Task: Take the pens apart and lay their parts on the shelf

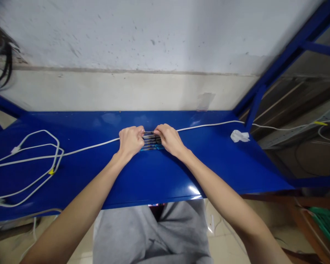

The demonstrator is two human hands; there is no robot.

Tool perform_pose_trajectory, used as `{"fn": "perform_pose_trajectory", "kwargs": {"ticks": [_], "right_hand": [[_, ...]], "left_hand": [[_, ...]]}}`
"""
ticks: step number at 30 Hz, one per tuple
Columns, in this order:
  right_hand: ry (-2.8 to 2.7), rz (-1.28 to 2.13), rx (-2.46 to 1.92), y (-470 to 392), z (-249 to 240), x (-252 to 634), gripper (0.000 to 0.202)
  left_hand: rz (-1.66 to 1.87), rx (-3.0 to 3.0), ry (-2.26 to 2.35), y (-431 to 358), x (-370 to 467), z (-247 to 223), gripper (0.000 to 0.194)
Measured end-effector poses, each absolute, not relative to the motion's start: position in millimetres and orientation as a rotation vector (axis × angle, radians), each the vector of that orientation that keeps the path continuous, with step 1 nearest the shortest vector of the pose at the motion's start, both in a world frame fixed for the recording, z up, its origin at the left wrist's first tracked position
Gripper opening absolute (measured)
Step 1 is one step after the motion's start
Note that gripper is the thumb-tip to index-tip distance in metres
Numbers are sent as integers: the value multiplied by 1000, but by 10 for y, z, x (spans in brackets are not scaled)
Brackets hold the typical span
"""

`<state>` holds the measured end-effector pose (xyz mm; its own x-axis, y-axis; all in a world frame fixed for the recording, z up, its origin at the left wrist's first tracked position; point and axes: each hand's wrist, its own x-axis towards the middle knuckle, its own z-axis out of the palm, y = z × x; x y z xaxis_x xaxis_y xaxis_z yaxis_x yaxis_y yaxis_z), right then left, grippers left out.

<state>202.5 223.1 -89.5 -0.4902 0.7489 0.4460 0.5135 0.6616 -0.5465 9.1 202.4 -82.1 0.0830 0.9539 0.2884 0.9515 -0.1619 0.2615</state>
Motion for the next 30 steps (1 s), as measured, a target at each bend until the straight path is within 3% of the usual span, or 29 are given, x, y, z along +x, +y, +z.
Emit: {"fn": "perform_pose_trajectory", "kwargs": {"ticks": [9, 18, 24, 27, 30], "right_hand": [[-2128, 340, -900, 2225, -901, 1993, 36], [-2230, 238, -834, 2223, -887, 2013, 24], [-2213, 295, -883, 2231, -883, 2018, 26], [-2146, 315, -820, 2218, -859, 2021, 17], [-2177, 303, -875, 2211, -851, 2019, 27]], "left_hand": [[630, 2225, 2047, 2015, 134, -776, 23], [652, 2236, 2000, 2063, 41, -785, 26], [621, 2319, 2014, 2045, 21, -807, 22], [637, 2335, 2010, 2036, 14, -804, 22], [636, 2382, 2012, 2046, -22, -807, 21]]}}
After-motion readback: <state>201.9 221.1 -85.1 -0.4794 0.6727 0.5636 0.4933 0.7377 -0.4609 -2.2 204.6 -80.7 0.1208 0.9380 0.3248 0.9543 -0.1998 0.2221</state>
